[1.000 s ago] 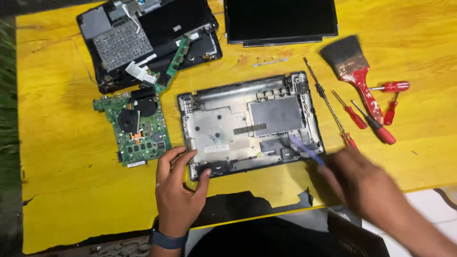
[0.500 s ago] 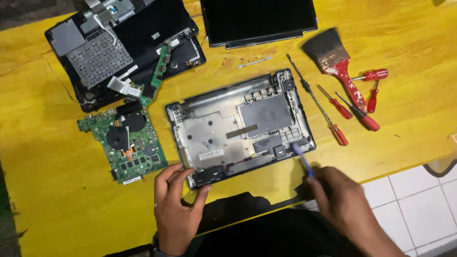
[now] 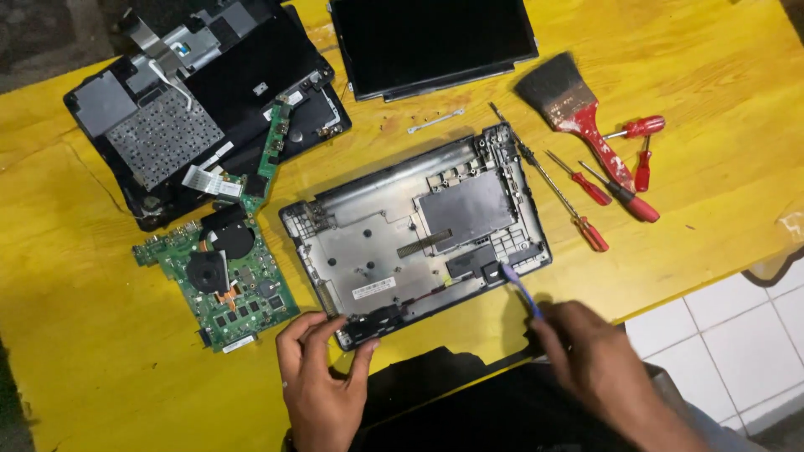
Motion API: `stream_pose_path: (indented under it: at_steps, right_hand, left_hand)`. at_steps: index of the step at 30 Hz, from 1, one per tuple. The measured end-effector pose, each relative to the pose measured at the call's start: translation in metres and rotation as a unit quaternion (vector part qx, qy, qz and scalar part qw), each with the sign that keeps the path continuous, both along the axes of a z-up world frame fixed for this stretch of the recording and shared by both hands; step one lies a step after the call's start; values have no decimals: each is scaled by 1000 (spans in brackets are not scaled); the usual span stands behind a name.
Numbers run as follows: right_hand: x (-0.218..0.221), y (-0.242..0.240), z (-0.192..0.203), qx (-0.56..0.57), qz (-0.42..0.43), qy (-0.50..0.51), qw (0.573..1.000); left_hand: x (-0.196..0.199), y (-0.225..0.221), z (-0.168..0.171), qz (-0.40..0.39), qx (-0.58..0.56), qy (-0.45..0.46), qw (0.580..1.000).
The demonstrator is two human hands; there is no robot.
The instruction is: The person cleans the internal parts of a disassembled laptop on an outdoor table. They use a toothbrush to scrub the cooling fan and heatsink assembly, brush dust from the empty chassis, brush the bottom cover, and finally lift and handle the motherboard.
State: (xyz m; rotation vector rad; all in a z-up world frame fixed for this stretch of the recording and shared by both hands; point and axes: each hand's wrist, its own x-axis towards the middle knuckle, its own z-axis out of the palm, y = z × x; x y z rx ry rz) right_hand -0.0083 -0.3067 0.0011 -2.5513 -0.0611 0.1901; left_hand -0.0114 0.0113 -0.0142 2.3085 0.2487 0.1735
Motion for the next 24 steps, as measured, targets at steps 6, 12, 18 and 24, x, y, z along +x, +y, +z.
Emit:
stream_pose_path:
  at_steps: [6, 12, 18, 24]
  right_hand:
    - [11, -12, 4, -22, -1, 28, 999]
    - [28, -39, 28, -2, -183, 91, 979]
    - [21, -31, 34, 111, -247, 185, 945]
    - [3, -15, 24, 109, 18, 9, 994]
  left_hand:
    - [0, 1, 0, 0, 8, 16, 1000]
    - [4, 1, 7, -14, 24, -11, 1000]
    - [4, -3, 11, 37, 18, 88, 995]
    - [0, -7, 17, 66, 35, 102, 992]
